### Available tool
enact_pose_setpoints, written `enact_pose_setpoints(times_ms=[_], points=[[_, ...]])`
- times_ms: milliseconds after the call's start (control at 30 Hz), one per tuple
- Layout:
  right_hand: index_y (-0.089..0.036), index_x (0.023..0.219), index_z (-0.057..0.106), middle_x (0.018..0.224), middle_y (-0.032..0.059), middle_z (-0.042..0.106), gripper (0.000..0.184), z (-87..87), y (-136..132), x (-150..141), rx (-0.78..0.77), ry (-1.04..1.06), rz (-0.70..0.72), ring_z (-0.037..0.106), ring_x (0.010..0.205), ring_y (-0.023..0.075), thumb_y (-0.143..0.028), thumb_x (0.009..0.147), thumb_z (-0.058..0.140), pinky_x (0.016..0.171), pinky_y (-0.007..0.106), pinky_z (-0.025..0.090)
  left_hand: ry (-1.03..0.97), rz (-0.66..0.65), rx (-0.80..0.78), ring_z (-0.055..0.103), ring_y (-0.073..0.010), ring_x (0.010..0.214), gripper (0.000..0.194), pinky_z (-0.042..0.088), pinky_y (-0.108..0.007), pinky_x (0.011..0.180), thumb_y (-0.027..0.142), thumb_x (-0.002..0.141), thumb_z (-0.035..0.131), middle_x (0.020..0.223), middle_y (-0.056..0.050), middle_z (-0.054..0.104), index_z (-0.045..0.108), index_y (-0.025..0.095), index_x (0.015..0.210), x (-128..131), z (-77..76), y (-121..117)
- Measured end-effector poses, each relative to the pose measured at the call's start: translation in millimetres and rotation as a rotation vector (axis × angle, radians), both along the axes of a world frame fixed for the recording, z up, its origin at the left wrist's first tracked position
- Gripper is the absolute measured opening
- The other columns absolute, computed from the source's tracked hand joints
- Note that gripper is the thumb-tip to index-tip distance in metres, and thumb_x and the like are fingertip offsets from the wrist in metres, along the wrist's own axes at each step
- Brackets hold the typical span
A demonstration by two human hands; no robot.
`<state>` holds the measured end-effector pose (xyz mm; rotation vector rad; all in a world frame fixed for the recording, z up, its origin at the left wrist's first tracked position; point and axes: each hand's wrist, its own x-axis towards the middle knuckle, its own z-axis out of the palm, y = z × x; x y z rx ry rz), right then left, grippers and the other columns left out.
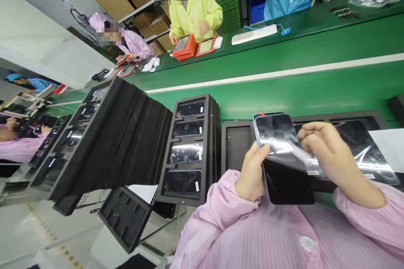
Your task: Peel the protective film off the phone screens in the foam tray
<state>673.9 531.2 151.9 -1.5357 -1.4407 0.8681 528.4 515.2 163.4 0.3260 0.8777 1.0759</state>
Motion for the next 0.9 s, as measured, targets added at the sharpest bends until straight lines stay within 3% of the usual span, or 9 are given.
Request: enact_pose_setpoints(times_ms=[67, 167, 267, 400, 500, 567, 667, 767, 900], points=[[-0.021, 0.078, 0.049, 0.061, 0.0016, 0.056, 0.042, -2.7, -2.2, 0.0, -0.305, 0.047, 0.165, 0.051, 0.05, 0.0173, -0.062, 0.069, 0.052, 0.045, 0.03, 0.04, 0.051, 0.041, 0.011, 0.062, -0.0217, 0.083, 0.044, 0.046, -0.034, 0.08, 0.041, 0.058, 0.077, 0.077, -0.002, 0.064, 0.058, 0.017, 0.089, -4.2, -4.5, 0.1], [-0.022, 0.07, 0.046, 0.045, -0.0041, 0.044, 0.047, -4.5, -0.8, 4.9, -0.482, 0.091, 0.276, 0.04, 0.037, 0.0122, -0.068, 0.067, 0.05, 0.038, 0.025, 0.03, 0.11, 0.098, 0.001, 0.062, -0.0192, 0.077, 0.044, 0.046, -0.032, 0.075, 0.04, 0.058, 0.077, 0.079, -0.002, 0.064, 0.057, 0.017, 0.091, -15.6, -11.2, 1.4], [-0.021, 0.074, 0.044, 0.04, -0.0073, 0.036, 0.052, -13.6, 4.6, 14.2, -0.475, 0.162, 0.164, 0.035, 0.032, 0.0114, -0.072, 0.066, 0.049, 0.036, 0.024, 0.026, 0.189, 0.216, -0.054, 0.059, -0.015, 0.064, 0.039, 0.046, -0.029, 0.067, 0.027, 0.054, 0.076, 0.073, 0.001, 0.064, 0.058, 0.017, 0.087, -35.0, -17.2, 4.5], [-0.022, 0.074, 0.043, 0.035, -0.0064, 0.037, 0.047, -45.8, 8.5, 16.3, -0.416, 0.0, 0.09, 0.038, 0.031, 0.0144, -0.068, 0.072, 0.041, 0.037, 0.026, 0.03, 0.301, 0.334, -0.083, 0.056, -0.0122, 0.057, 0.036, 0.043, -0.025, 0.059, 0.02, 0.052, 0.072, 0.068, 0.003, 0.062, 0.058, 0.018, 0.085, -61.2, -20.2, 5.2], [-0.023, 0.067, 0.043, 0.038, -0.0031, 0.043, 0.043, -67.9, 8.9, 4.1, -0.367, -0.082, 0.131, 0.043, 0.035, 0.0171, -0.067, 0.068, 0.044, 0.04, 0.029, 0.034, 0.287, 0.239, -0.08, 0.059, -0.0147, 0.064, 0.035, 0.044, -0.027, 0.065, 0.02, 0.053, 0.072, 0.071, 0.002, 0.063, 0.06, 0.018, 0.086, -64.9, -15.7, -0.4], [-0.023, 0.062, 0.045, 0.05, 0.0012, 0.052, 0.045, -70.5, 11.9, -3.6, -0.293, -0.124, 0.121, 0.048, 0.043, 0.0189, -0.068, 0.06, 0.051, 0.044, 0.032, 0.036, 0.257, 0.131, -0.085, 0.06, -0.0159, 0.07, 0.033, 0.043, -0.027, 0.07, 0.019, 0.053, 0.071, 0.074, 0.0, 0.064, 0.061, 0.017, 0.084, -58.3, -9.9, -5.1], [-0.023, 0.06, 0.049, 0.063, 0.0035, 0.055, 0.046, -51.2, 22.5, -3.6, -0.173, -0.16, 0.092, 0.051, 0.054, 0.0203, -0.068, 0.06, 0.052, 0.05, 0.033, 0.039, 0.22, -0.037, -0.086, 0.057, -0.0147, 0.071, 0.032, 0.041, -0.026, 0.071, 0.019, 0.052, 0.071, 0.076, -0.001, 0.063, 0.062, 0.016, 0.083, -42.5, -0.7, -9.7], [-0.022, 0.068, 0.057, 0.059, 0.0012, 0.053, 0.04, -14.0, 33.9, 7.2, -0.075, -0.104, 0.074, 0.052, 0.055, 0.0175, -0.06, 0.076, 0.045, 0.055, 0.031, 0.043, 0.218, -0.205, -0.087, 0.052, -0.0125, 0.064, 0.033, 0.038, -0.025, 0.063, 0.021, 0.05, 0.071, 0.069, 0.0, 0.059, 0.062, 0.015, 0.082, -29.3, 5.9, -11.0], [-0.023, 0.084, 0.065, 0.088, 0.0036, 0.062, 0.023, 27.2, 38.9, 16.6, 0.336, -0.139, 0.225, 0.059, 0.069, 0.0158, -0.042, 0.086, 0.052, 0.061, 0.029, 0.048, 0.242, -0.422, -0.044, 0.047, -0.0102, 0.06, 0.034, 0.034, -0.023, 0.059, 0.025, 0.051, 0.073, 0.069, 0.0, 0.058, 0.062, 0.014, 0.081, -21.8, 12.3, -10.6]])
